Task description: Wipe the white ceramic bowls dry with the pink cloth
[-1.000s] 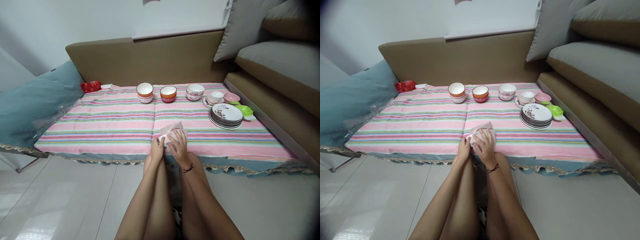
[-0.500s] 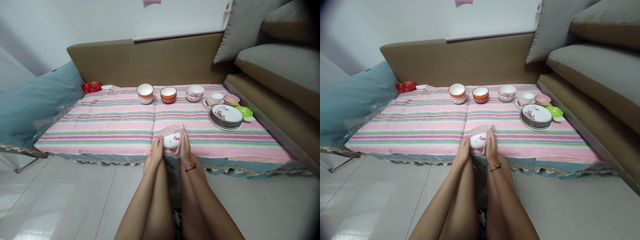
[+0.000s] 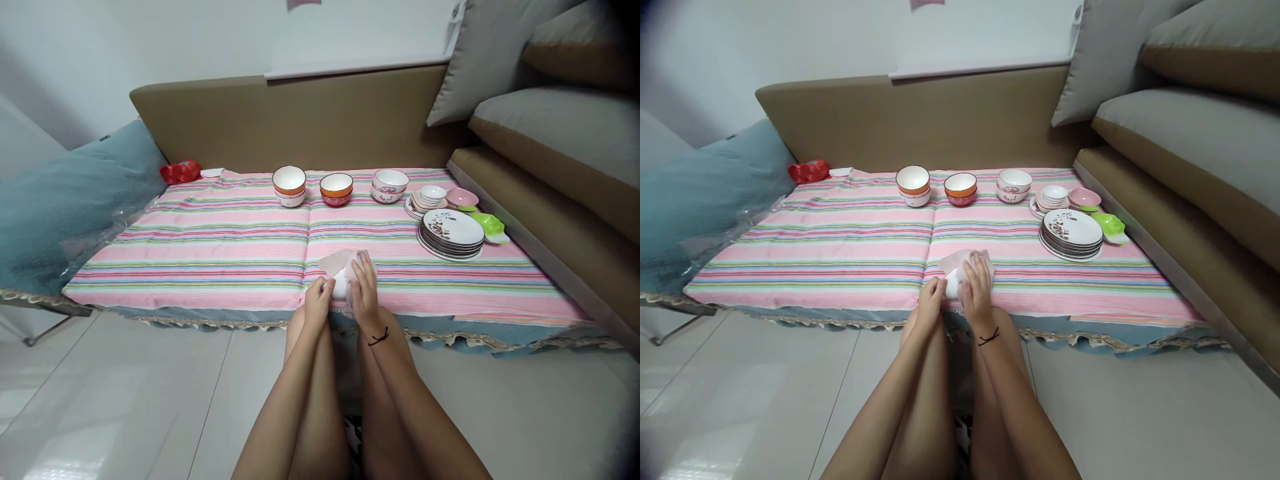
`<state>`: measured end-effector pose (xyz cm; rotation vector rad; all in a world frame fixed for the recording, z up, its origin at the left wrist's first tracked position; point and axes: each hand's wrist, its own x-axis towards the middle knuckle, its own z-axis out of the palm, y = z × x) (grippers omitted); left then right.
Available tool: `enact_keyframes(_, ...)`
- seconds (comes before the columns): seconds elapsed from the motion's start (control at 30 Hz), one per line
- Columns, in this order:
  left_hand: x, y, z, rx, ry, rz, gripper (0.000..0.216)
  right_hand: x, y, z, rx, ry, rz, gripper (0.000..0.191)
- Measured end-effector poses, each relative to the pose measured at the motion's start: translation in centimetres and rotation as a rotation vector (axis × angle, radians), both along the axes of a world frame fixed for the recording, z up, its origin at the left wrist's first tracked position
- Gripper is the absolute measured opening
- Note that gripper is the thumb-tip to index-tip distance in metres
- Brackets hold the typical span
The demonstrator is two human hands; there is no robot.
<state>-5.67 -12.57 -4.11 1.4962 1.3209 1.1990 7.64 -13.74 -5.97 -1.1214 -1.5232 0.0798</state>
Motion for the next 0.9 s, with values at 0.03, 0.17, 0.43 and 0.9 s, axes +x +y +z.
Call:
enact_keyframes(0.03, 0.0, 0.0, 0.0, -0.002, -0.003, 0.005, 0.038, -0.1, -0.1, 0.1, 0.014, -0.073, -0.006, 0.046)
enact_keyframes(0.17, 0.1, 0.1, 0.1, -0.005, -0.003, 0.000, 0.038, -0.4, -0.3, 0.2, 0.012, -0.178, -0.040, 0.044)
enact_keyframes(0.43, 0.0, -0.3, 0.3, -0.003, -0.019, -0.038, 0.037, 0.2, 1.0, -1.2, -0.175, 0.323, -0.068, 0.044)
enact_keyframes(0.9, -0.3, -0.2, 0.4, 0.018, -0.041, -0.054, 0.039, -0.2, 0.2, -0.1, -0.081, 0.072, -0.025, 0.045)
